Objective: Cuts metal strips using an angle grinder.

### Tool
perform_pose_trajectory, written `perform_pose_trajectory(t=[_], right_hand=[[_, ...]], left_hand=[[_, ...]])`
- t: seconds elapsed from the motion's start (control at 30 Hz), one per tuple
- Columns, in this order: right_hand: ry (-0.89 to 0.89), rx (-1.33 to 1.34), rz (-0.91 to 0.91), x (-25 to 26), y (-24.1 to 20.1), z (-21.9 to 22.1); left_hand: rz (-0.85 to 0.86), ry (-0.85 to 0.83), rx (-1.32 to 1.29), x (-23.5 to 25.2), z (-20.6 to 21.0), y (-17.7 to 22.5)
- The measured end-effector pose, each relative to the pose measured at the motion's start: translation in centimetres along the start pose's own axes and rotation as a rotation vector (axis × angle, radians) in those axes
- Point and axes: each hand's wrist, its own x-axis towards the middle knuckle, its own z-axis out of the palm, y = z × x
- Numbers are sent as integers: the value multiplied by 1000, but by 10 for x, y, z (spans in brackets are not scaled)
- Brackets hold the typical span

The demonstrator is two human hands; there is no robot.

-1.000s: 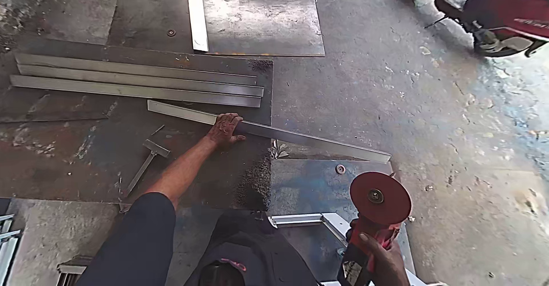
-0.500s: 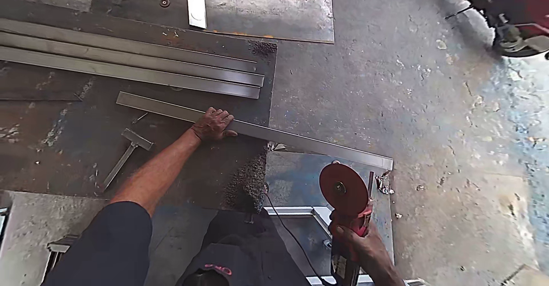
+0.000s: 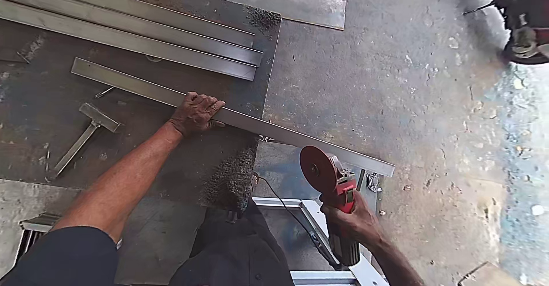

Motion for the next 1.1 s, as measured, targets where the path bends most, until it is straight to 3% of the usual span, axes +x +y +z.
perform_pose_trajectory(t=[0.2,1.1], right_hand=[[-29,-235,-35,26,-22,-5],[-150,-393,23,81,-29,0]], left_hand=[[-33,-8,10,10,0,-1],[-40,41,-16,14,1,-3]])
